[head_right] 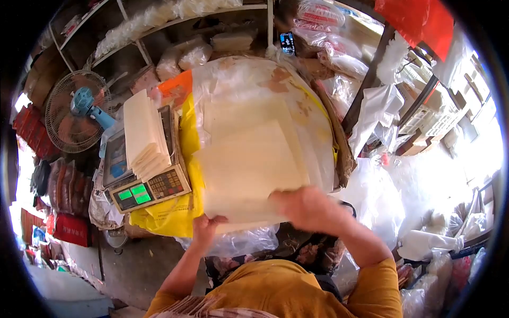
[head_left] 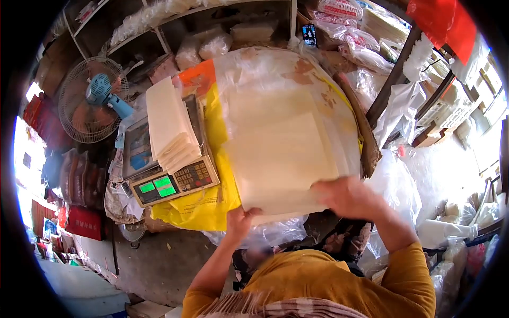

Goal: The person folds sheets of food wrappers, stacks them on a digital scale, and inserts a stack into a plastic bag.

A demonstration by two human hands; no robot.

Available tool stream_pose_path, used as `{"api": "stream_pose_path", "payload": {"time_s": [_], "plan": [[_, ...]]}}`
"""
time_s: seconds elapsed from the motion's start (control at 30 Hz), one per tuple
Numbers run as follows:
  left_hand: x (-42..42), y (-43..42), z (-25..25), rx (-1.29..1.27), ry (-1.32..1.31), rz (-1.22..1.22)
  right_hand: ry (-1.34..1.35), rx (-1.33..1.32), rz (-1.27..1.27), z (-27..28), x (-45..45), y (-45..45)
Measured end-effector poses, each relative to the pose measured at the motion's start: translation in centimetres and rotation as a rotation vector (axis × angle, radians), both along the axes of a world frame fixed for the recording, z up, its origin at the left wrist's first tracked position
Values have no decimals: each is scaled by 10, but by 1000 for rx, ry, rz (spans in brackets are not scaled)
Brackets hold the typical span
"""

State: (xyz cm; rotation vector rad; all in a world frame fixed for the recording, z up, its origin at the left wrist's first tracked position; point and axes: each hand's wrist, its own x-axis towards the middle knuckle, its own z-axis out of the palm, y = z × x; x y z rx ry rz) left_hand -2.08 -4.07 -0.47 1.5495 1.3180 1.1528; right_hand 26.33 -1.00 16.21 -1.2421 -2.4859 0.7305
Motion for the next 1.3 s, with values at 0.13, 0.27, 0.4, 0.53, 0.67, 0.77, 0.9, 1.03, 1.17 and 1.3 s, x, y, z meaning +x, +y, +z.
{"api": "stream_pose_path", "payload": {"time_s": [0.13,0.27,0.4,0.53,0.67,0.77,0.9,1.03,1.17,1.3], "plan": [[2,22,13,1,164,311,-180,88,-318,-36,-10,87],[16,29,4,386,693,92,-339,314,-289,-146,-38,163],[25,26,-27,369,946,-56,-438,363,-288,-162,-48,166],[29,23,-36,356,984,-36,-239,478,-333,-147,-43,127],[31,21,-36,365,1019,-25,-190,336,-255,-170,-38,60],[25,20,-21,438,976,-79,-184,391,-245,-206,-32,49],[-11,27,3,325,989,-179,-167,67,-279,-164,-44,45],[-2,25,50,300,905,-165,-81,133,26,-91,-85,27],[3,45,61,585,343,461,65,472,79,-71,-75,36],[-18,46,4,347,94,432,214,598,139,-75,-31,16]]}}
